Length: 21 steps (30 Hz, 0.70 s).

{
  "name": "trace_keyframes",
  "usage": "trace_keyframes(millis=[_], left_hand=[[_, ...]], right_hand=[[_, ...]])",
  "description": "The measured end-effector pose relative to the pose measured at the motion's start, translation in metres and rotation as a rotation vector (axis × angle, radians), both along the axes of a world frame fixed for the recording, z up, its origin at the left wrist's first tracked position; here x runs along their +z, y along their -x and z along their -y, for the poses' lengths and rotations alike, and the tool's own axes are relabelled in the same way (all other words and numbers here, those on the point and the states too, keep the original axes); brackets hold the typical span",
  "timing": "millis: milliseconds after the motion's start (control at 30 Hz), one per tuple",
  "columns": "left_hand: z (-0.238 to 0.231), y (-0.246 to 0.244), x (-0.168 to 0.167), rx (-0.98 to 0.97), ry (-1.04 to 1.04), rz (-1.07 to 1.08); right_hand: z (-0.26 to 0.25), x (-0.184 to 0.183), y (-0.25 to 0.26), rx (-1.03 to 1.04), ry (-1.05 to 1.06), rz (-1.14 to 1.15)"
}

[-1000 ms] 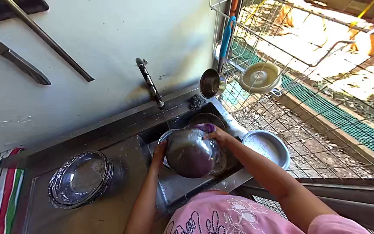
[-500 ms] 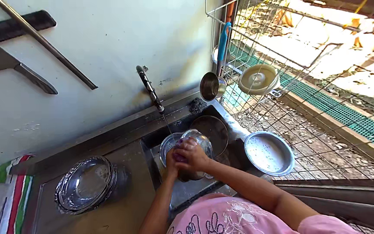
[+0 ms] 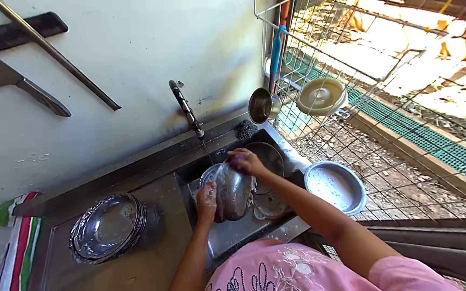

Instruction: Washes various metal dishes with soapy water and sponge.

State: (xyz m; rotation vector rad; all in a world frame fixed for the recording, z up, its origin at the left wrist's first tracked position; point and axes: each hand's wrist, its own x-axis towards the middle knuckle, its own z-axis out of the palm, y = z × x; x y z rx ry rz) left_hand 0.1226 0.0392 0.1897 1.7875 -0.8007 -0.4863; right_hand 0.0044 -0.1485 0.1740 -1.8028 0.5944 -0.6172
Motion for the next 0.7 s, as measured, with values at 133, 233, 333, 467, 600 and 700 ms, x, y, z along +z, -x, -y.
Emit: trace_keyframes(millis=[133,233,333,467,600,700], left_hand=[[0.005,-0.003,0.003,0.345,0.112,-0.503],[0.010,-0.006,-0.013,0.449,0.140,-0.690],[0.011,0.002,-0.019,0.342,0.039,-0.629],[0.006,0.013,0.003,0.260,-0.052,-0.522],[0.005,0.004,0.006,0.394,-0.033,-0.513],[0.005,0.006,-0.004,0.299,-0.012,-0.511]], right_hand=[[-0.010,-0.058,0.021,-0.384,-0.301,0.126],[-0.076,-0.076,0.021,-0.320,0.192,0.235],[-0.106,-0.044,0.000,-0.033,0.566,0.204],[-0.038,-0.017,-0.012,-0.018,0.245,0.054],[-0.046,-0.061,0.010,-0.238,0.079,-0.122],[-0.103,-0.044,0.008,-0.072,0.448,0.130]])
